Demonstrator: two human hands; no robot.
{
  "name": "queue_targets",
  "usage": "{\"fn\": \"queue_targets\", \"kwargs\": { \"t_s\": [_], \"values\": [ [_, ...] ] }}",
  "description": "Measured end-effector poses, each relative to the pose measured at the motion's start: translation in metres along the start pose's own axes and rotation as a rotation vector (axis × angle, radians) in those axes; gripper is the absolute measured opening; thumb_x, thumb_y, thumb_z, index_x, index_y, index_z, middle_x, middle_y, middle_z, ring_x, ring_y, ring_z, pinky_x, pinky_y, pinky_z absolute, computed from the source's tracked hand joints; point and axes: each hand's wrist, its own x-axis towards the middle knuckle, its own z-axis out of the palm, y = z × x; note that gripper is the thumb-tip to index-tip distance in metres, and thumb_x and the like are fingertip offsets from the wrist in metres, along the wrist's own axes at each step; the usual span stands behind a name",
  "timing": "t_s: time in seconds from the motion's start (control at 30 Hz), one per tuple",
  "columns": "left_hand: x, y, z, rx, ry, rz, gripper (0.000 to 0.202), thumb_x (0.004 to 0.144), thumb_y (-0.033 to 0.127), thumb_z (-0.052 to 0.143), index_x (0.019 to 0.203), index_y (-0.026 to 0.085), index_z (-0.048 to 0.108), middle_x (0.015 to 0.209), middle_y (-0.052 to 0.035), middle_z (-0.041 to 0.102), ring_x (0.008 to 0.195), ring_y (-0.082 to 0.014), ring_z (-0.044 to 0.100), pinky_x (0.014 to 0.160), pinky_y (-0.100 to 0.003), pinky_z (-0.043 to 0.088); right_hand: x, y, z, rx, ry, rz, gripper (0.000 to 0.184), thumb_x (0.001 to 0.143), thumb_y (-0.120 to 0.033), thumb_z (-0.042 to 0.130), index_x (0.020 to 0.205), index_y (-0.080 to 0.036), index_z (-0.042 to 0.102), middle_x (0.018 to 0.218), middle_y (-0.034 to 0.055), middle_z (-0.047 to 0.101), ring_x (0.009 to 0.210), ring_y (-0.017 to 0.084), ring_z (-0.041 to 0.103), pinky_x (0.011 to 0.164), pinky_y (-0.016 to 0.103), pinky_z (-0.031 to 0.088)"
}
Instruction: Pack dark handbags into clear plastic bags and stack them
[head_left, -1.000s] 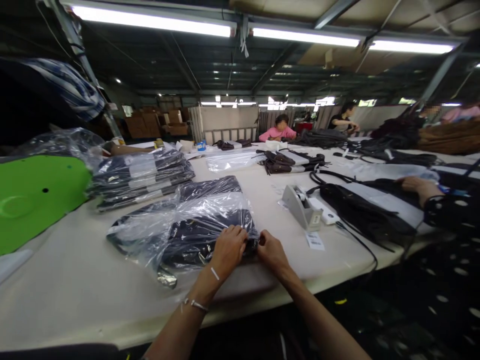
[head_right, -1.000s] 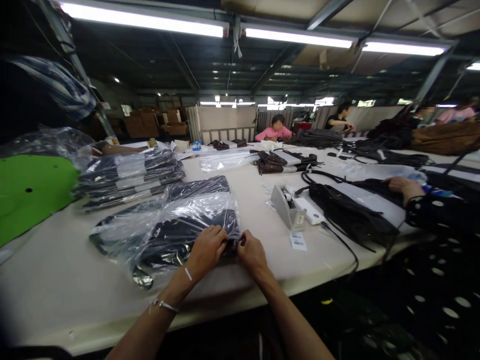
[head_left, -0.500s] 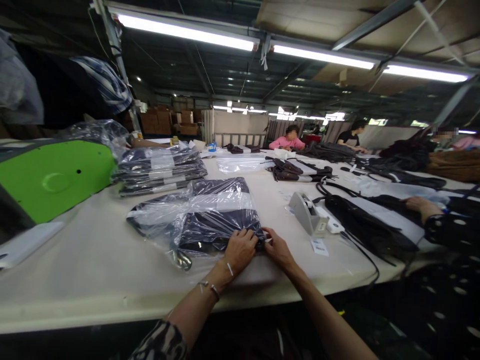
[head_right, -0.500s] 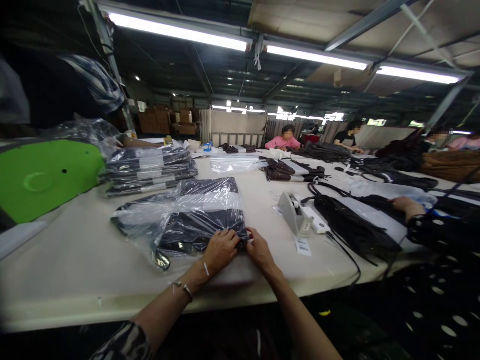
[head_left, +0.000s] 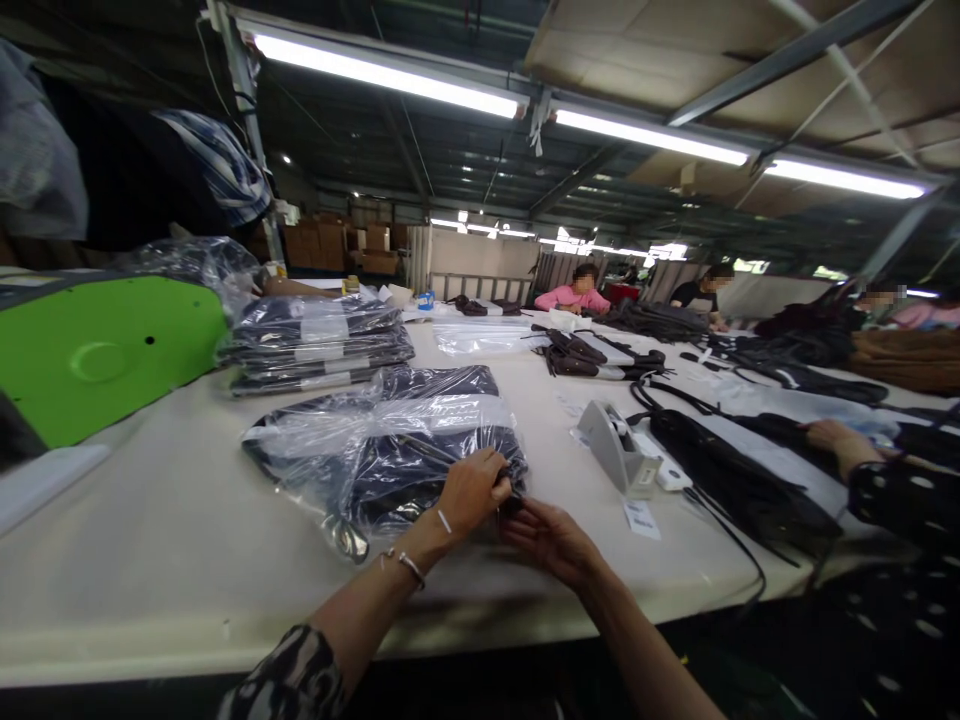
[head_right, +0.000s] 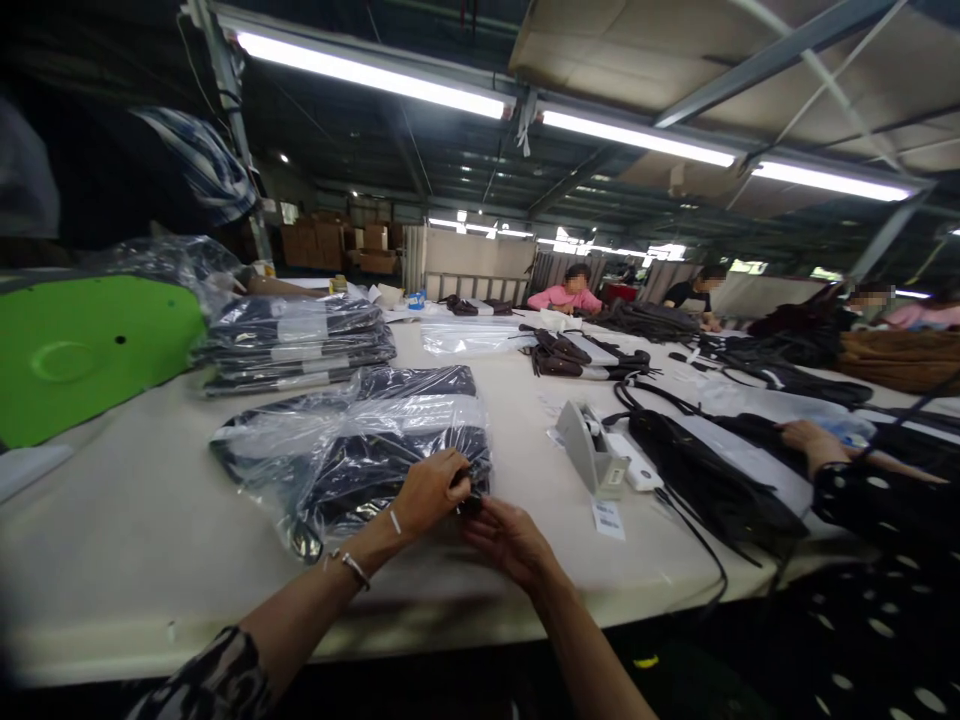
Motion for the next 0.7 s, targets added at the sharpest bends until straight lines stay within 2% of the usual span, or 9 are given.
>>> {"fn": "queue_targets", "kwargs": {
  "t_s": [0.13, 0.27, 0.3, 0.37, 0.5, 0.6, 0.7],
  "values": [
    [-0.002, 0.005, 0.0, 0.039, 0.017, 0.121, 0.022, 0.082, 0.019, 0.063, 0.103, 0.021, 0.059, 0.107, -0.0033, 0.062, 0.096, -0.0194, 0.059, 0.083, -0.031, 0.047, 0.022, 0.009, 0.013, 0.056, 0.106, -0.103, 0.044, 0.049, -0.025, 0.092, 0.083, -0.014, 0.067, 0.075, 0.0024, 0.072, 0.066, 0.016, 0.068, 0.071, 0.029, 0.058],
    [-0.002, 0.007, 0.011, 0.237, 0.072, 0.307, 0.007, 0.086, 0.018, 0.062, 0.091, 0.018, 0.06, 0.097, -0.0052, 0.063, 0.098, -0.0234, 0.056, 0.084, -0.037, 0.045, 0.029, 0.014, 0.017, 0.041, 0.203, -0.134, 0.037, 0.048, -0.026, 0.09, 0.067, -0.016, 0.06, 0.054, -0.0043, 0.063, 0.045, 0.01, 0.057, 0.059, 0.027, 0.055],
    [-0.002, 0.007, 0.014, 0.263, 0.084, 0.339, 0.002, 0.088, 0.018, 0.06, 0.089, 0.018, 0.059, 0.094, -0.005, 0.063, 0.095, -0.0232, 0.056, 0.082, -0.037, 0.045, 0.027, 0.013, 0.016, 0.038, 0.203, -0.126, 0.036, 0.049, -0.026, 0.089, 0.067, -0.016, 0.059, 0.054, -0.0042, 0.063, 0.045, 0.011, 0.057, 0.059, 0.028, 0.055],
    [-0.004, 0.004, 0.021, 0.284, 0.096, 0.377, 0.007, 0.092, 0.019, 0.056, 0.085, 0.018, 0.059, 0.088, -0.0043, 0.063, 0.089, -0.0221, 0.057, 0.077, -0.036, 0.045, 0.021, 0.011, 0.012, 0.05, 0.161, -0.096, 0.032, 0.052, -0.023, 0.087, 0.07, -0.016, 0.062, 0.061, -0.0012, 0.067, 0.053, 0.014, 0.064, 0.064, 0.029, 0.056],
    [-0.014, -0.002, 0.033, 0.283, 0.103, 0.416, 0.014, 0.095, 0.019, 0.052, 0.084, 0.017, 0.06, 0.084, -0.0036, 0.063, 0.083, -0.0208, 0.058, 0.073, -0.034, 0.046, 0.01, 0.007, -0.001, 0.194, 0.035, 0.028, 0.022, 0.06, -0.019, 0.082, 0.074, -0.012, 0.066, 0.075, 0.0063, 0.073, 0.077, 0.021, 0.072, 0.085, 0.035, 0.057],
    [-0.027, -0.006, 0.036, 0.248, 0.14, 0.433, 0.016, 0.097, 0.02, 0.049, 0.101, 0.015, 0.063, 0.097, -0.006, 0.067, 0.095, -0.0213, 0.06, 0.083, -0.034, 0.047, 0.008, 0.007, -0.005, 0.242, 0.009, 0.047, 0.026, 0.066, -0.025, 0.083, 0.081, -0.011, 0.067, 0.077, 0.0079, 0.073, 0.078, 0.021, 0.072, 0.085, 0.036, 0.056],
    [-0.04, -0.009, 0.034, 0.27, 0.188, 0.447, 0.03, 0.098, 0.023, 0.046, 0.124, 0.012, 0.057, 0.121, -0.0101, 0.064, 0.118, -0.0245, 0.054, 0.1, -0.038, 0.041, 0.01, 0.008, -0.002, 0.196, 0.033, 0.005, 0.035, 0.066, -0.03, 0.086, 0.088, -0.011, 0.067, 0.078, 0.0082, 0.073, 0.075, 0.021, 0.071, 0.079, 0.036, 0.057]
  ]
}}
